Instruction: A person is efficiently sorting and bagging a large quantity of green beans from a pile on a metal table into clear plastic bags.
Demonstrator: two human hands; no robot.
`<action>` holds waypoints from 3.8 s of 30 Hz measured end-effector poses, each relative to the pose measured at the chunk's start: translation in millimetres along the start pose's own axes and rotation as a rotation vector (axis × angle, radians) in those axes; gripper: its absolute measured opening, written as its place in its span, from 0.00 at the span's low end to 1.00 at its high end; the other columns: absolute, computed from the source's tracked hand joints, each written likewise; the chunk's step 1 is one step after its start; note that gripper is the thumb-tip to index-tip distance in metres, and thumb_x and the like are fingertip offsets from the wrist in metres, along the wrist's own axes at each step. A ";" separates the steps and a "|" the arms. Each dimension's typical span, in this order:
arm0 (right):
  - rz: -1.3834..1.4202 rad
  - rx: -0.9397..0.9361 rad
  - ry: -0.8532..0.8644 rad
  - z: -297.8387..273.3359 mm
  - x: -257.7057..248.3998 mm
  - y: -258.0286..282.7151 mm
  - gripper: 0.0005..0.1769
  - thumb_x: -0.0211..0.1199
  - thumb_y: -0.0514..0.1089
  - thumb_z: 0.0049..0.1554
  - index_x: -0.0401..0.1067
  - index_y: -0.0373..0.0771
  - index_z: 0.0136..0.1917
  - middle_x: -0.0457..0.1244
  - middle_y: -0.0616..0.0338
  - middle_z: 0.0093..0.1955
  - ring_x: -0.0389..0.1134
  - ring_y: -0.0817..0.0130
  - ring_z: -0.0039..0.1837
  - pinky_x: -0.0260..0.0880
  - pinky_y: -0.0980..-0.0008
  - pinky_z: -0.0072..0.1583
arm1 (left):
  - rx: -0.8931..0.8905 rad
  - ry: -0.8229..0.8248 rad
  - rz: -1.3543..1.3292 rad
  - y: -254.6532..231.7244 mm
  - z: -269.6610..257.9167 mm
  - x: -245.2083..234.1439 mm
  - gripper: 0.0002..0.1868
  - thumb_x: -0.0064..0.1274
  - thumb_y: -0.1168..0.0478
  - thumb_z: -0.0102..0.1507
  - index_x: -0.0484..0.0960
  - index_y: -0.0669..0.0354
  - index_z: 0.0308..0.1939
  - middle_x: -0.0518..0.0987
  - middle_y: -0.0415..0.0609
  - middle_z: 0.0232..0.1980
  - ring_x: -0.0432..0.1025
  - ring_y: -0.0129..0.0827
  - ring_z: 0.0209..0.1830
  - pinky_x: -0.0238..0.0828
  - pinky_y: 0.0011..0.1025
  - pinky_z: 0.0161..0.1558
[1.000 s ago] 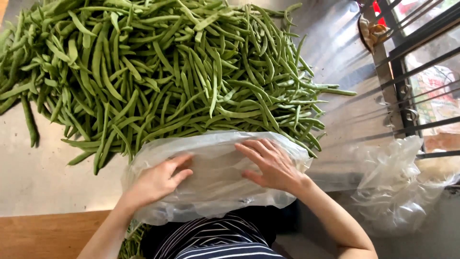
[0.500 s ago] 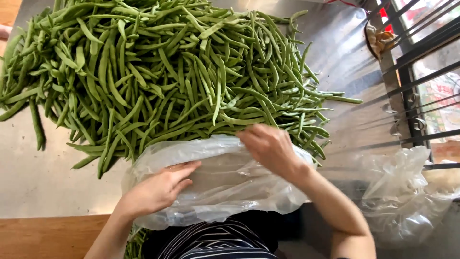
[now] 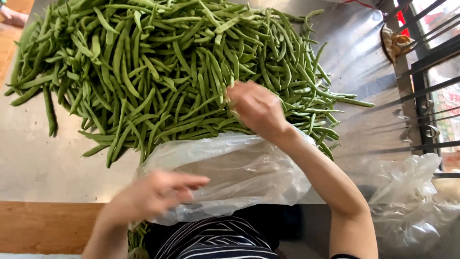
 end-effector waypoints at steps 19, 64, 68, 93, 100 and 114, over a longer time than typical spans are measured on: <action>-0.066 0.440 0.588 -66.4 7.0 -23.6 0.09 0.66 0.48 0.59 0.76 0.41 0.47 0.64 0.58 0.45 0.69 0.51 0.38 0.69 0.50 0.35 | -0.799 -1.163 0.815 147.8 -58.4 -75.7 0.04 0.60 0.62 0.71 0.89 0.53 0.49 0.87 0.44 0.39 0.78 0.32 0.31 0.71 0.27 0.28; -0.048 0.730 0.178 -93.3 -28.8 -100.7 0.14 0.74 0.51 0.53 0.75 0.47 0.50 0.65 0.55 0.44 0.69 0.44 0.46 0.71 0.48 0.50 | -0.026 -1.321 0.813 131.2 7.6 -110.5 0.05 0.59 0.60 0.76 0.81 0.53 0.47 0.81 0.42 0.35 0.75 0.44 0.43 0.70 0.38 0.50; -0.125 0.615 0.321 -93.8 -1.4 -105.2 0.14 0.75 0.50 0.51 0.79 0.50 0.50 0.67 0.57 0.50 0.71 0.44 0.49 0.75 0.47 0.52 | 0.062 -1.261 0.526 84.9 14.7 -109.3 0.06 0.44 0.63 0.82 0.74 0.59 0.52 0.78 0.46 0.29 0.71 0.40 0.29 0.70 0.36 0.39; -0.029 0.802 0.379 -96.4 20.4 -145.5 0.15 0.72 0.55 0.52 0.73 0.43 0.41 0.64 0.47 0.32 0.71 0.40 0.43 0.70 0.48 0.48 | -0.385 -0.879 0.648 153.7 95.9 -122.5 0.18 0.59 0.63 0.62 0.88 0.40 0.54 0.84 0.46 0.39 0.79 0.52 0.42 0.78 0.49 0.45; 0.019 0.806 0.214 -84.7 -16.8 -136.6 0.14 0.70 0.41 0.55 0.71 0.38 0.53 0.64 0.41 0.46 0.69 0.36 0.53 0.68 0.40 0.56 | -0.230 -0.813 0.698 145.7 92.5 -138.8 0.15 0.63 0.68 0.60 0.89 0.45 0.49 0.81 0.50 0.39 0.78 0.50 0.42 0.79 0.47 0.46; 1.652 0.898 -0.455 -42.9 -101.4 -2.4 0.13 0.58 0.57 0.65 0.72 0.48 0.50 0.61 0.72 0.36 0.59 0.85 0.32 0.70 0.84 0.36 | 0.400 -1.042 0.038 45.4 72.5 -161.4 0.08 0.43 0.65 0.83 0.73 0.66 0.51 0.84 0.61 0.50 0.52 0.23 0.17 0.46 0.22 0.18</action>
Point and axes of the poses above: each hand's wrist, its own z-axis towards the middle knuckle, its own x-axis out of the palm, y = z × x, the point moved 3 cm from there along z, towards the middle knuckle
